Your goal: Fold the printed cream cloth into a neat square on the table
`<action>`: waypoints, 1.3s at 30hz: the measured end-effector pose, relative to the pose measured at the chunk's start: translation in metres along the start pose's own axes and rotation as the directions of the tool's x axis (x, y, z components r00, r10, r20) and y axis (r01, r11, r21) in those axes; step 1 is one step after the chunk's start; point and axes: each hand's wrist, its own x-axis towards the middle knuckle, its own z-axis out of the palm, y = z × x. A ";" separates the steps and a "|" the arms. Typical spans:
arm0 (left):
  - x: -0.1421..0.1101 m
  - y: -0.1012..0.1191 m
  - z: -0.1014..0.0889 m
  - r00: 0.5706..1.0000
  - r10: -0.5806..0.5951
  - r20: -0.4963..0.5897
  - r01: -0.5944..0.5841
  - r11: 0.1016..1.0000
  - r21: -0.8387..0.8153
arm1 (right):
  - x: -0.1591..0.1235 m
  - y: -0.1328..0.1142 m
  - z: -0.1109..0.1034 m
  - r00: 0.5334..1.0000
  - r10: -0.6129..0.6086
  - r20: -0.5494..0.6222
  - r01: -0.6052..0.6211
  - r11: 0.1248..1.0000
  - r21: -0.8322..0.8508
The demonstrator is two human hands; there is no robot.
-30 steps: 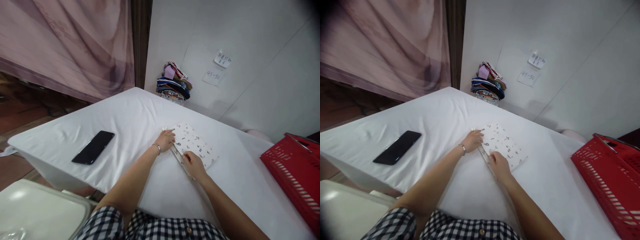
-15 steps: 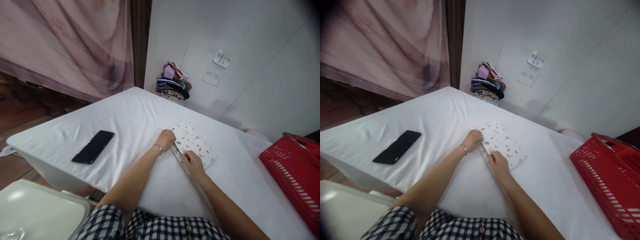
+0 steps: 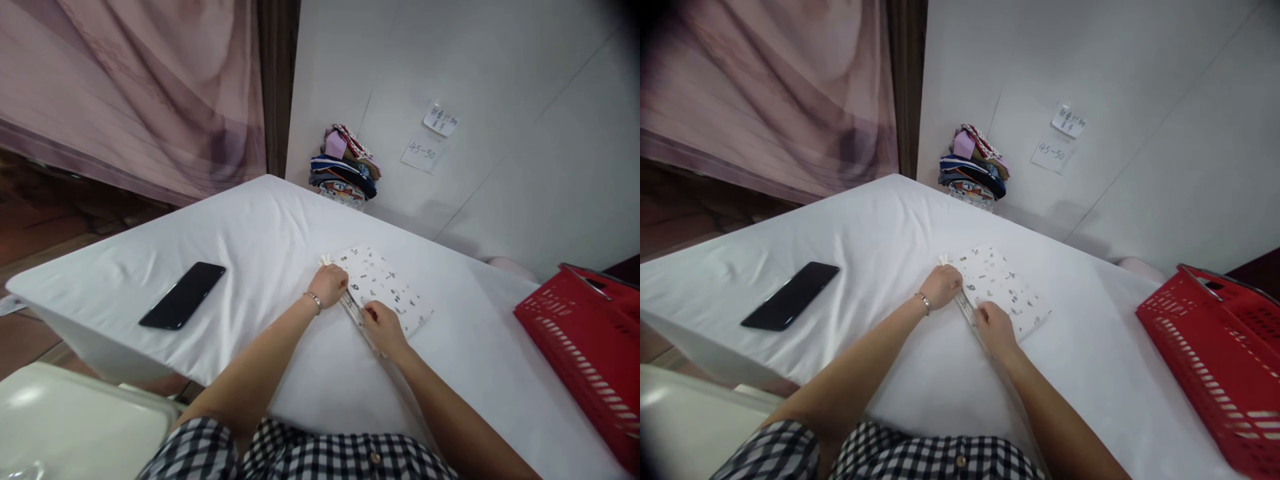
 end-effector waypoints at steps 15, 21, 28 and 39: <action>-0.015 -0.001 0.011 0.988 0.094 0.126 -0.112 0.983 0.147 | 0.000 0.001 0.001 1.000 -0.004 -0.027 0.005 0.999 0.034; -0.015 -0.001 0.010 0.983 0.145 0.110 -0.160 0.978 0.134 | 0.000 0.002 0.003 1.000 -0.001 -0.023 0.002 1.000 0.024; -0.014 -0.002 0.002 0.975 0.169 0.147 -0.184 0.978 0.096 | -0.003 -0.002 0.003 0.997 -0.069 0.020 0.071 0.990 -0.118; -0.015 -0.010 0.009 0.984 0.126 0.130 -0.121 0.992 -0.043 | 0.000 -0.004 0.005 0.992 -0.077 0.096 0.098 0.966 -0.241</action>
